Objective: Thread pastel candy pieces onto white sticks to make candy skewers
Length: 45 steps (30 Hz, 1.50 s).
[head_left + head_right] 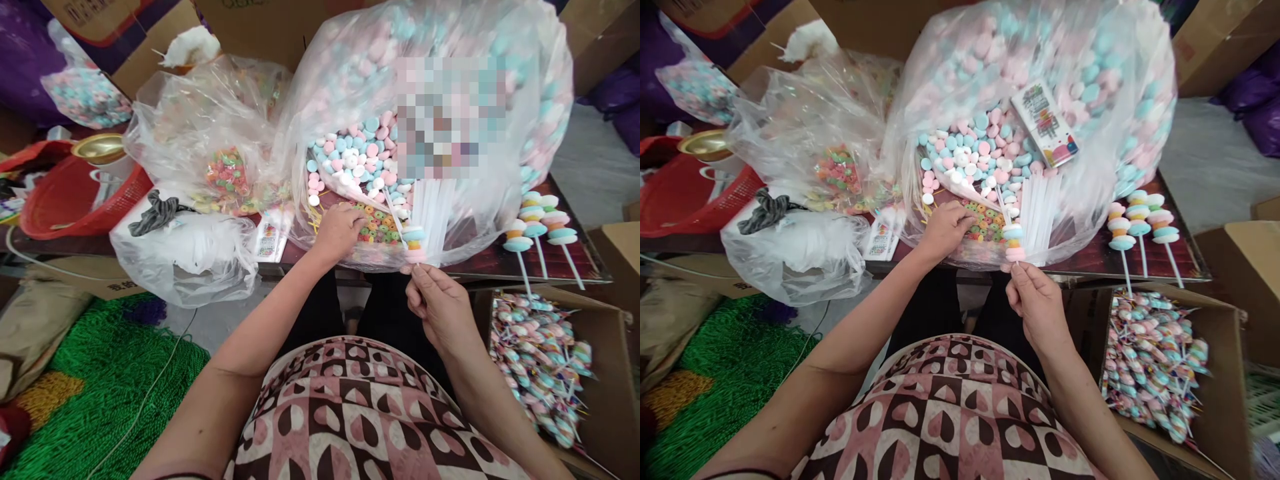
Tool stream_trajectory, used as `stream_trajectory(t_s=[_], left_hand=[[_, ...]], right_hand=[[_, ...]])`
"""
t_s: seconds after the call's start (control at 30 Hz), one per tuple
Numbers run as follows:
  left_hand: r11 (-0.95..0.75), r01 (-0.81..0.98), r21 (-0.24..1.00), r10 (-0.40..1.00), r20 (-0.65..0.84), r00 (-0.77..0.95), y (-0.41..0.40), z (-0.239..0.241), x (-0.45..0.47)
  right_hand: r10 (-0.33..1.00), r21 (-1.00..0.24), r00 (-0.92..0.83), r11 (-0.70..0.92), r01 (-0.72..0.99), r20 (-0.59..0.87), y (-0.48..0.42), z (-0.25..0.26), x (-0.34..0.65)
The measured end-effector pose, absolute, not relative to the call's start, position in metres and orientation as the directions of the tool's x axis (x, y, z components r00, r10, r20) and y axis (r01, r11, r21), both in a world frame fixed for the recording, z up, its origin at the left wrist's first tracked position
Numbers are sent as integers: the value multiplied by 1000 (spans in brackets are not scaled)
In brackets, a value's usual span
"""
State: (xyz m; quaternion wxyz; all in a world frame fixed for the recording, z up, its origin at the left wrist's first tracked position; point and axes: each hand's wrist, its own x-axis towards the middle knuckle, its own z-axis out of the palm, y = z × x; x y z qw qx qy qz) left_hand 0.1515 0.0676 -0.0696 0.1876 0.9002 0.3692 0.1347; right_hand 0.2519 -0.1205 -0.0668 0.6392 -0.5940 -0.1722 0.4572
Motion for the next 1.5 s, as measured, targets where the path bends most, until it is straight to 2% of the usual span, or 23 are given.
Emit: stream_trajectory(t_s=[0.07, 0.2, 0.3, 0.4, 0.47, 0.53, 0.6, 0.63, 0.67, 0.73, 0.87, 1.03, 1.2, 1.33, 1.4, 1.5], left_hand=[[-678, 608, 413, 698, 101, 709, 67, -70, 158], [-741, 606, 289, 655, 112, 748, 64, -71, 166], [-773, 581, 255, 620, 111, 776, 60, -71, 164], [-774, 557, 300, 610, 117, 784, 58, -70, 159], [-739, 535, 409, 627, 131, 768, 57, -70, 157], [-615, 486, 621, 691, 128, 711, 56, -72, 155], [-370, 351, 860, 787, 89, 610, 55, -74, 154], [-229, 248, 942, 827, 53, 560, 55, -74, 153], [-100, 139, 985, 854, 13, 520, 54, -75, 153], [83, -39, 996, 872, -53, 487, 52, -73, 152], [226, -180, 957, 853, -105, 512, 48, -69, 151], [265, -235, 935, 853, -114, 509, 43, -70, 150], [224, -258, 940, 867, -71, 493, 39, -71, 150], [215, -162, 963, 864, -110, 491, 34, -67, 150], [161, -103, 982, 864, -89, 496, 32, -68, 150], [-2, -52, 999, 863, 28, 504, 28, -74, 150]], right_hand=[[789, -918, 525, -121, -378, -320, -120, -67, 251], [789, -922, 527, -126, -367, -317, -121, -67, 251], [790, -922, 523, -132, -365, -320, -121, -68, 250], [792, -920, 517, -137, -366, -324, -121, -69, 249], [794, -921, 513, -147, -361, -328, -121, -70, 249], [797, -923, 502, -175, -343, -337, -122, -70, 248], [804, -924, 478, -221, -313, -354, -123, -69, 246], [809, -923, 462, -245, -297, -364, -123, -69, 245], [813, -922, 448, -267, -280, -371, -124, -68, 244], [821, -924, 430, -293, -247, -376, -124, -67, 242], [836, -937, 425, -294, -186, -347, -121, -67, 237], [849, -958, 445, -259, -123, -287, -118, -66, 235], [843, -957, 453, -267, -116, -290, -120, -65, 236], [840, -955, 456, -277, -106, -294, -120, -63, 236], [833, -953, 464, -280, -116, -301, -119, -63, 235], [823, -946, 466, -282, -161, -324, -118, -62, 235]])
